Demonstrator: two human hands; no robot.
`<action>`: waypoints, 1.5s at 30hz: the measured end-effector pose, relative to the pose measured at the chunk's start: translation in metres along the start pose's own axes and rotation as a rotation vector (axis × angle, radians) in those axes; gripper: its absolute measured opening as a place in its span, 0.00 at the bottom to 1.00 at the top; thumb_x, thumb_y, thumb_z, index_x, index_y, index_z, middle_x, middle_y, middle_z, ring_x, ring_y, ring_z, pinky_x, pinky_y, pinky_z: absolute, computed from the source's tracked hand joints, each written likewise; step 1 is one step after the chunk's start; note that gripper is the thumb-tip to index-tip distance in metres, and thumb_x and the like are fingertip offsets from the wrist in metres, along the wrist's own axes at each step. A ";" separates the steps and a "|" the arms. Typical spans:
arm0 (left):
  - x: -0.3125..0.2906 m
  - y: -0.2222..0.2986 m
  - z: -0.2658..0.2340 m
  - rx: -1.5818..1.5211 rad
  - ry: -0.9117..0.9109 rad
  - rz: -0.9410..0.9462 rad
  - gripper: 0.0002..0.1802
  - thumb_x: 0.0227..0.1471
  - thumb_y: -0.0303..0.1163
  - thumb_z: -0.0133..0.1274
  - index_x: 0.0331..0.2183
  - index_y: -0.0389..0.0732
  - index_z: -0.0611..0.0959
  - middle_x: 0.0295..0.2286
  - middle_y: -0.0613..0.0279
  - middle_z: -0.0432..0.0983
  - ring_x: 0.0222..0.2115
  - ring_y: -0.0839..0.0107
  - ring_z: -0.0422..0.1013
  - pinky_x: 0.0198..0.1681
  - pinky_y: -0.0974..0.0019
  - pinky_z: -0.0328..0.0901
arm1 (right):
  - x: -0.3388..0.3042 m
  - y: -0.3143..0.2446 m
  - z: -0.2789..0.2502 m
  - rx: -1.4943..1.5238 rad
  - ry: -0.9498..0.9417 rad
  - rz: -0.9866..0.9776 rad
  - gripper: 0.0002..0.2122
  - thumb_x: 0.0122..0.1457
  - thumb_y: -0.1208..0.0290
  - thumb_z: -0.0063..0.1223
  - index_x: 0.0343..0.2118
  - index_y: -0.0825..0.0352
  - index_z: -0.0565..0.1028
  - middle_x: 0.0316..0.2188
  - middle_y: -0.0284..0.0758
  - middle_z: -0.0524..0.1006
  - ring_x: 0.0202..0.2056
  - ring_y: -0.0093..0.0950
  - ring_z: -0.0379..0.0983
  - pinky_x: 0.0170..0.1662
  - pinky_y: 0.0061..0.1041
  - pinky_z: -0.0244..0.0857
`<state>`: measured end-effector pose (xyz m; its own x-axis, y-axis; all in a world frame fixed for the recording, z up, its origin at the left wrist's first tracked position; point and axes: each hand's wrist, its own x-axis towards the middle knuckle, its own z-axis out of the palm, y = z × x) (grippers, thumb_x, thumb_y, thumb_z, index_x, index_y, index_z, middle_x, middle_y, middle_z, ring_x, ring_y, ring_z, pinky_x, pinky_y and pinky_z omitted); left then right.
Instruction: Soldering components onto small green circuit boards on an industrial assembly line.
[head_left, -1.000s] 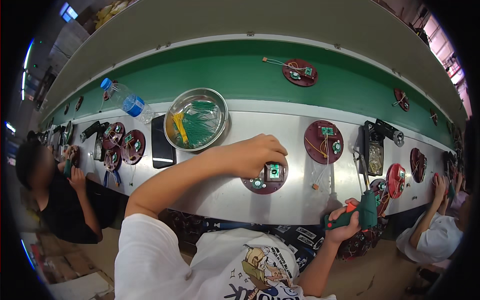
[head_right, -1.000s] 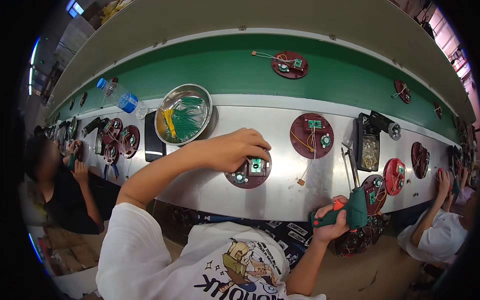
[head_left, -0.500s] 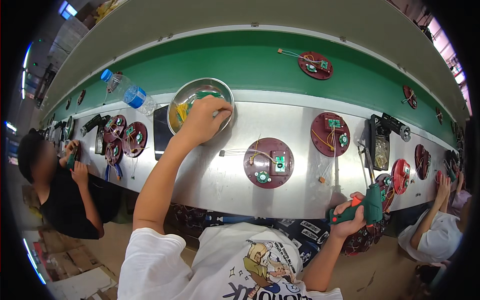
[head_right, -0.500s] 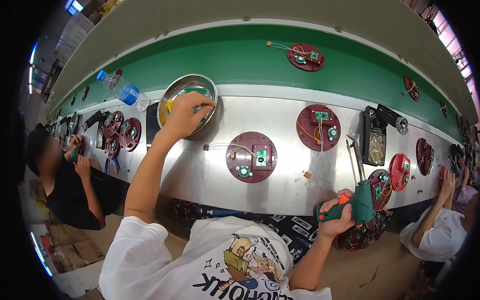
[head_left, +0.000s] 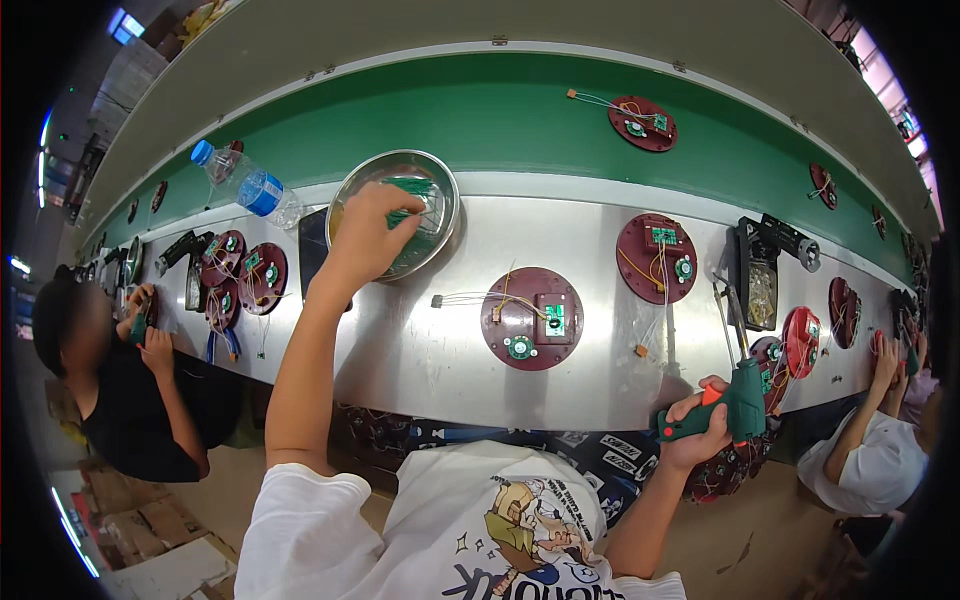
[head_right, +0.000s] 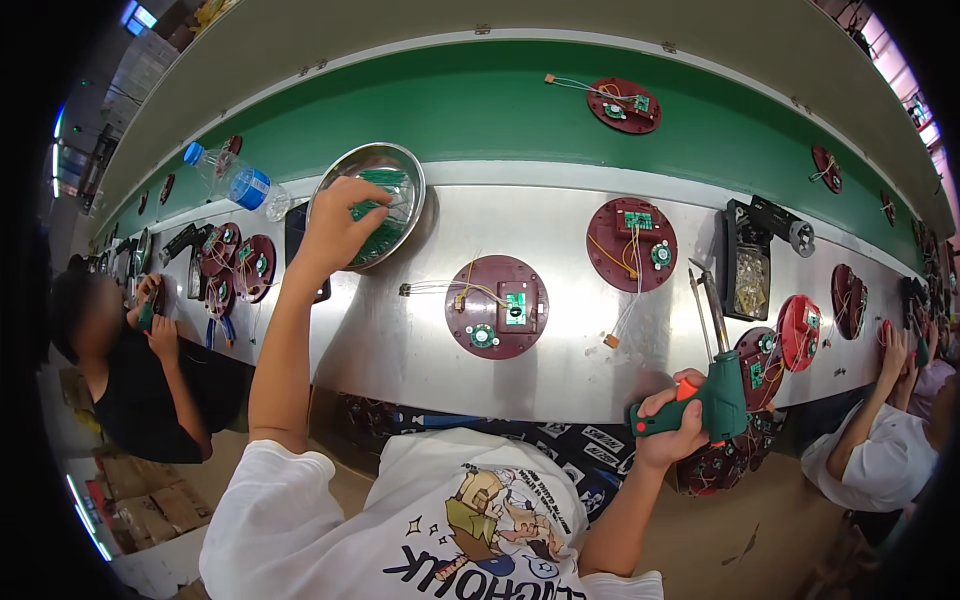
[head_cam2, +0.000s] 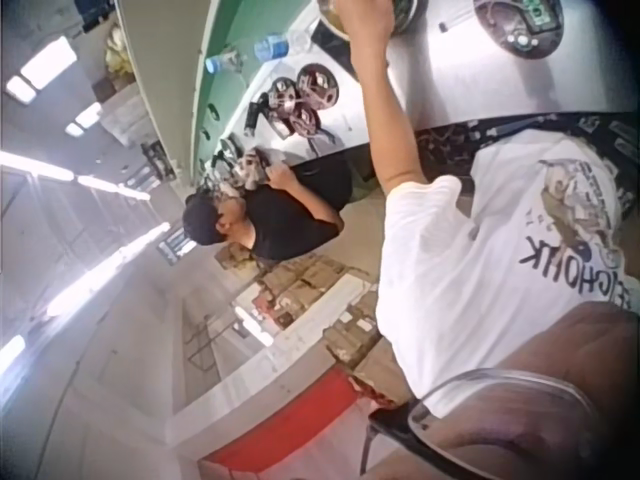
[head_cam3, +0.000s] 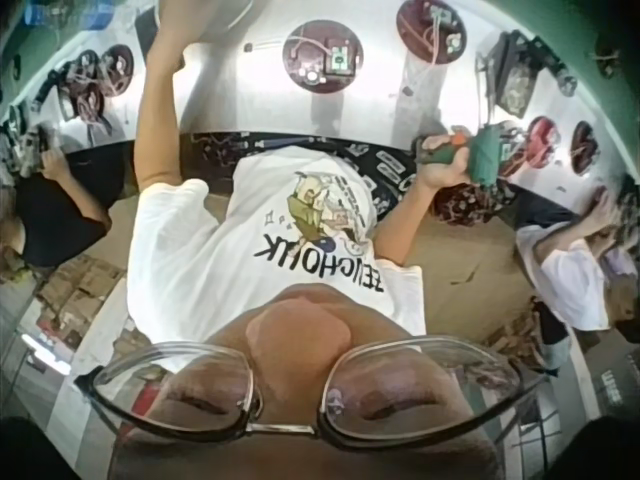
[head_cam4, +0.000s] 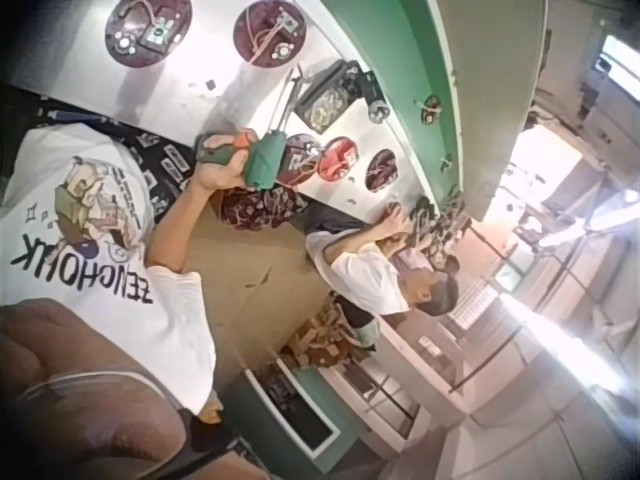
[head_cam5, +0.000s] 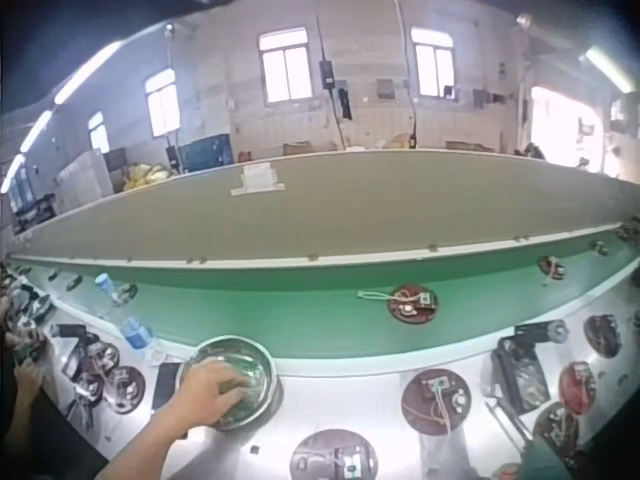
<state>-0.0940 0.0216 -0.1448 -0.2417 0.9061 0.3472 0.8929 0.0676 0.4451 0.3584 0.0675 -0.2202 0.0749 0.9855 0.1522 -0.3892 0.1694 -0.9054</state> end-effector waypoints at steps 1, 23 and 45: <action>0.002 0.003 0.000 0.044 -0.026 -0.027 0.07 0.45 0.28 0.61 0.30 0.36 0.86 0.30 0.53 0.81 0.36 0.58 0.75 0.41 0.58 0.68 | 0.000 -0.001 0.001 0.002 -0.011 0.002 0.16 0.63 0.64 0.43 0.43 0.75 0.66 0.40 0.43 0.68 0.15 0.23 0.65 0.16 0.21 0.61; 0.016 -0.005 -0.001 -0.159 0.073 -0.341 0.04 0.47 0.22 0.55 0.29 0.32 0.82 0.24 0.62 0.78 0.26 0.77 0.72 0.33 0.73 0.67 | 0.002 0.000 0.003 0.024 -0.028 -0.035 0.15 0.64 0.64 0.43 0.44 0.74 0.67 0.39 0.43 0.68 0.15 0.20 0.65 0.14 0.20 0.59; -0.015 0.005 -0.017 0.078 -0.227 -0.059 0.06 0.46 0.23 0.59 0.30 0.32 0.85 0.25 0.53 0.78 0.26 0.60 0.75 0.32 0.63 0.69 | 0.003 -0.004 0.010 -0.029 0.000 -0.022 0.17 0.64 0.64 0.43 0.43 0.77 0.66 0.36 0.43 0.69 0.15 0.20 0.65 0.15 0.19 0.60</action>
<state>-0.0922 0.0009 -0.1337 -0.2104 0.9696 0.1248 0.9085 0.1468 0.3912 0.3509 0.0698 -0.2125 0.0829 0.9815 0.1727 -0.3608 0.1911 -0.9129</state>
